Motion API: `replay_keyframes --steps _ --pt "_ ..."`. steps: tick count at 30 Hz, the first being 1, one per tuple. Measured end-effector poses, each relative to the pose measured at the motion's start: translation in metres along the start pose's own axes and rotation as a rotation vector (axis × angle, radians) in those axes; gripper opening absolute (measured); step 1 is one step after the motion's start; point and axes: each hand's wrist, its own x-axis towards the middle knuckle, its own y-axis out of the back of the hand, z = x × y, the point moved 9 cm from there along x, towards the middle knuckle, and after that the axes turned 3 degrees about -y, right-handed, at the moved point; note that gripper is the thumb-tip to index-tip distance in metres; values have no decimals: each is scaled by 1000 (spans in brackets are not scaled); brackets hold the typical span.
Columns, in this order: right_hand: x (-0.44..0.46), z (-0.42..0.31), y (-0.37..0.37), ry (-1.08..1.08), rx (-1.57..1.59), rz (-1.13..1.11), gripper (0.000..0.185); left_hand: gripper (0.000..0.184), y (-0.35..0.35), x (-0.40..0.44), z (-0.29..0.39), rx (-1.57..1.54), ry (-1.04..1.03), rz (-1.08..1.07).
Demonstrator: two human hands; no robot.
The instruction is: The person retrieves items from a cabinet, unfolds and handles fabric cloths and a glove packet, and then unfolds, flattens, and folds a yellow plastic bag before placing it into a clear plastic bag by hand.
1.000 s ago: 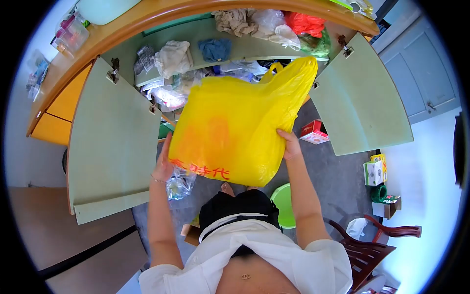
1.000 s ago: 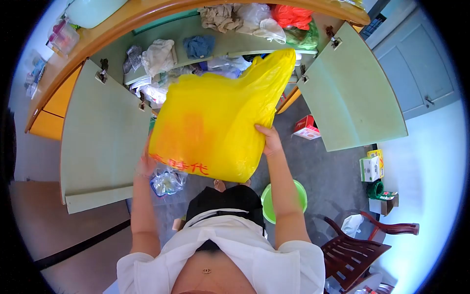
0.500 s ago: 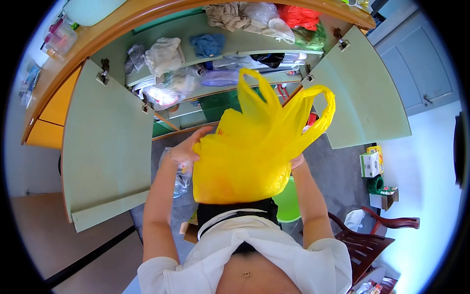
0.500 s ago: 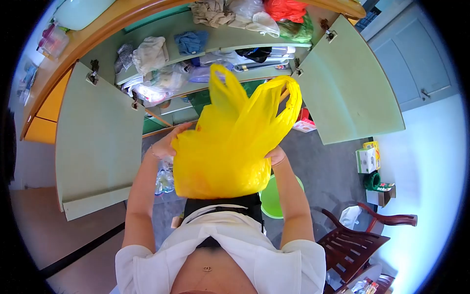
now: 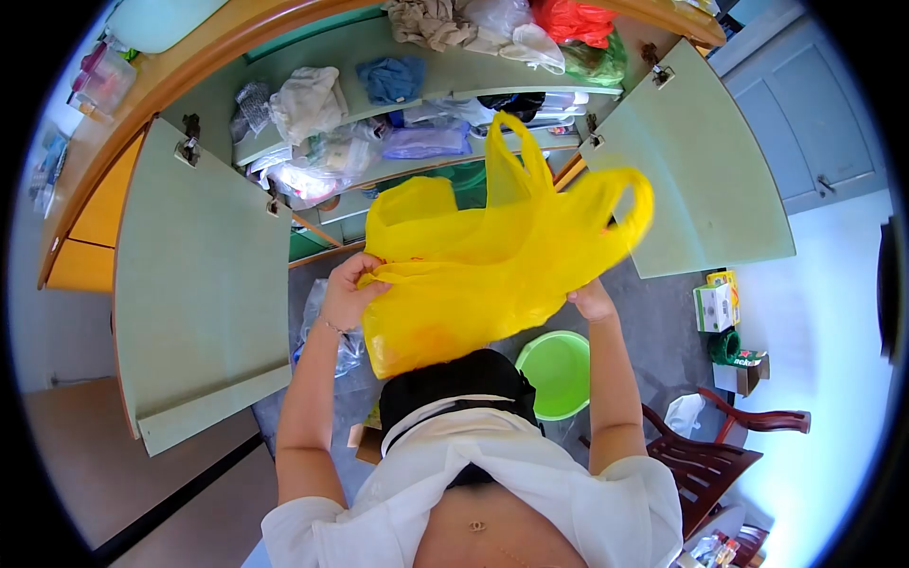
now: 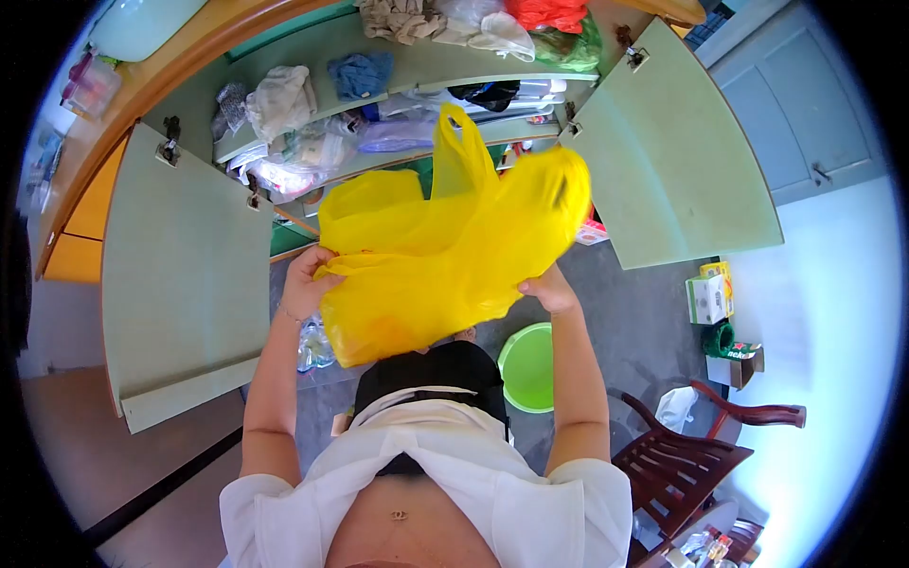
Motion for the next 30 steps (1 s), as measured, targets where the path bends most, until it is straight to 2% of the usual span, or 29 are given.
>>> replay_keyframes --steps 2,5,6,9,10,13,16,19,21,25,27,28,29,30 --pt "2 6 9 -107 -135 45 73 19 0 -3 13 90 -77 17" --pt "3 -14 -1 38 -9 121 61 19 6 -14 21 118 -124 58" --pt "1 -12 -6 49 142 94 49 19 10 -19 17 85 -101 64" --pt "-11 25 -3 -198 371 333 43 18 18 -43 -5 -33 11 106" --pt "-15 17 -22 -212 417 314 39 18 20 -53 -13 -75 55 123" --pt "-37 35 -25 -377 310 333 36 15 24 -84 -8 -17 13 183" --pt "-68 59 -29 -610 285 357 33 18 17 -115 -8 -197 159 223" --pt "-91 72 -27 -797 111 377 28 31 12 -133 -1 -283 163 247" --pt "-101 76 -22 -890 -104 336 26 45 -1 -138 11 -399 280 203" --pt "-99 75 -39 -834 42 53 30 62 -12 -147 -5 -604 493 68" --pt "-89 49 -51 -624 -38 -150 32 56 -22 -147 -7 -1141 689 -85" --pt "-87 36 -56 -516 -77 -248 33 53 -25 -139 -5 -1227 708 -158" --pt "-84 35 -47 -387 -57 -240 35 50 -28 -131 -2 -1307 730 -233" --pt "-84 37 -37 -260 -35 -229 37 47 -29 -118 -5 -1201 688 -294"
